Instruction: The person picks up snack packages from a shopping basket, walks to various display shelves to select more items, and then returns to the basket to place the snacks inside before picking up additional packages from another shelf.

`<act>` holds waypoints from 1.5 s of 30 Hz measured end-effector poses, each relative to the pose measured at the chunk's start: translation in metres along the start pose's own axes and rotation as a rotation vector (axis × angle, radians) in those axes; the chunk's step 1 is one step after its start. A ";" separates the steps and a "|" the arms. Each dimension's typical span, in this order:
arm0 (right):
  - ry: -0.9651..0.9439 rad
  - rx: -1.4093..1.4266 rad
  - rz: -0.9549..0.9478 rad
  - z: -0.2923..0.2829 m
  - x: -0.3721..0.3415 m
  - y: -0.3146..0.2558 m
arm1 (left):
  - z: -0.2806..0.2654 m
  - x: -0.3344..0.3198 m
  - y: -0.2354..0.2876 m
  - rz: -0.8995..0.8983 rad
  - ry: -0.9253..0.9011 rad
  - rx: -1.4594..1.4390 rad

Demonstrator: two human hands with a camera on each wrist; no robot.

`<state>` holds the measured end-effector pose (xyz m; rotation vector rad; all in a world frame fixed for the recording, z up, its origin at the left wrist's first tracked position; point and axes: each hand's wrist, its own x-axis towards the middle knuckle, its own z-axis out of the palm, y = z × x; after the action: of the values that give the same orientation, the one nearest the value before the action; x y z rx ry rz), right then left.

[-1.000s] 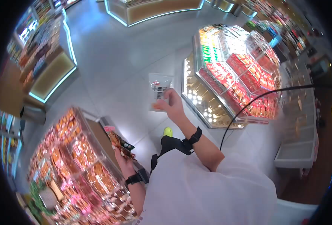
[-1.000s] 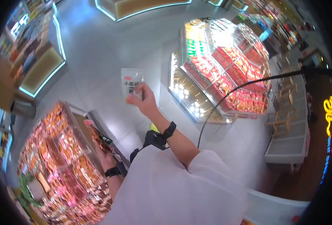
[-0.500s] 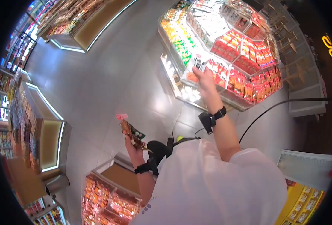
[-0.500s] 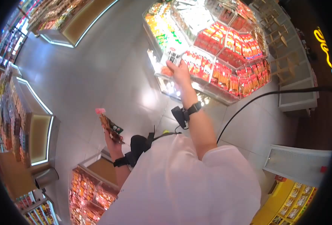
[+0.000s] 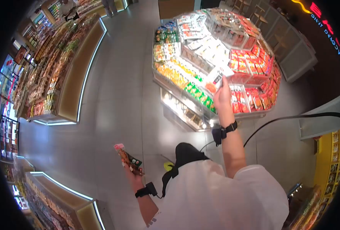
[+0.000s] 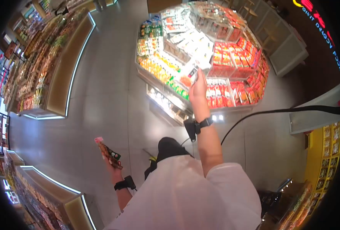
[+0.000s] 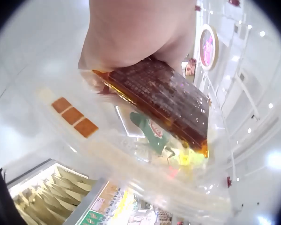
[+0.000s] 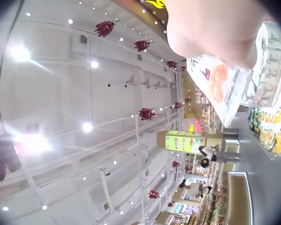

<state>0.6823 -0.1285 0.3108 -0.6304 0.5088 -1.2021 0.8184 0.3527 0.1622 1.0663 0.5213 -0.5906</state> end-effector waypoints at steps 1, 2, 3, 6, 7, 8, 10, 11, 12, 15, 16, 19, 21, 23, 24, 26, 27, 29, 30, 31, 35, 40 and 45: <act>0.129 -0.085 -0.060 0.026 -0.006 -0.001 | 0.012 0.028 0.012 -0.044 -0.055 -0.008; 0.109 -0.296 -0.186 0.039 0.001 0.014 | 0.043 0.056 0.023 -0.032 -0.112 -0.041; -0.006 -0.553 -0.174 0.029 0.018 0.037 | 0.062 0.077 0.037 -0.035 -0.172 -0.010; 0.217 -0.391 -0.133 0.046 0.063 0.080 | 0.118 0.141 0.074 -0.035 -0.258 0.068; 0.224 -0.392 -0.126 0.050 0.082 0.101 | 0.139 0.159 0.080 -0.034 -0.294 0.081; 0.293 -0.419 -0.111 0.050 0.105 0.123 | 0.153 0.174 0.084 -0.039 -0.283 0.091; 0.430 -0.445 -0.106 0.060 0.158 0.162 | 0.196 0.217 0.102 -0.057 -0.303 0.094; 0.110 -0.413 -0.075 0.089 0.167 0.173 | 0.215 0.243 0.108 -0.034 -0.273 0.084; 0.122 -0.405 -0.080 0.111 0.186 0.175 | 0.233 0.268 0.116 -0.033 -0.282 0.097; 0.383 0.042 -0.169 0.153 0.247 0.196 | 0.293 0.322 0.154 -0.051 -0.276 0.090; 0.393 0.041 -0.175 0.150 0.273 0.218 | 0.312 0.337 0.169 -0.058 -0.309 0.120; 0.181 -0.448 -0.072 0.189 0.321 0.246 | 0.347 0.404 0.198 -0.092 -0.346 0.185; 0.228 -0.151 -0.034 0.202 0.362 0.256 | 0.380 0.448 0.209 -0.123 -0.372 0.221; 0.278 -0.011 -0.084 0.219 0.397 0.279 | 0.420 0.477 0.220 -0.089 -0.304 0.219; 0.349 -0.254 -0.061 0.229 0.409 0.297 | 0.437 0.500 0.223 -0.108 -0.319 0.234; 0.024 -0.411 -0.098 0.257 0.427 0.323 | 0.471 0.545 0.239 -0.175 -0.312 0.269; 0.128 -0.327 -0.075 0.259 0.444 0.331 | 0.493 0.567 0.248 -0.192 -0.327 0.295; 0.342 -0.115 -0.056 0.249 0.479 0.343 | 0.538 0.612 0.269 -0.194 -0.362 0.340; 0.449 -0.004 -0.059 0.252 0.496 0.353 | 0.564 0.640 0.281 -0.168 -0.406 0.348; 0.421 -0.148 -0.024 0.259 0.513 0.369 | 0.576 0.689 0.288 -0.252 -0.453 0.348; 0.476 -0.299 -0.053 0.300 0.564 0.386 | 0.706 0.747 0.332 -0.260 -0.643 0.563; 0.789 0.192 -0.479 0.297 0.623 0.358 | 0.854 0.808 0.333 -0.382 -0.746 0.638; 1.090 -0.211 -0.589 0.257 0.721 0.308 | 0.985 0.846 0.278 -0.461 -0.892 0.684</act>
<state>1.2727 -0.7025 0.2627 -0.2407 1.4404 -2.0500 1.7338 -0.6099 0.1772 1.1752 -0.2681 -1.6258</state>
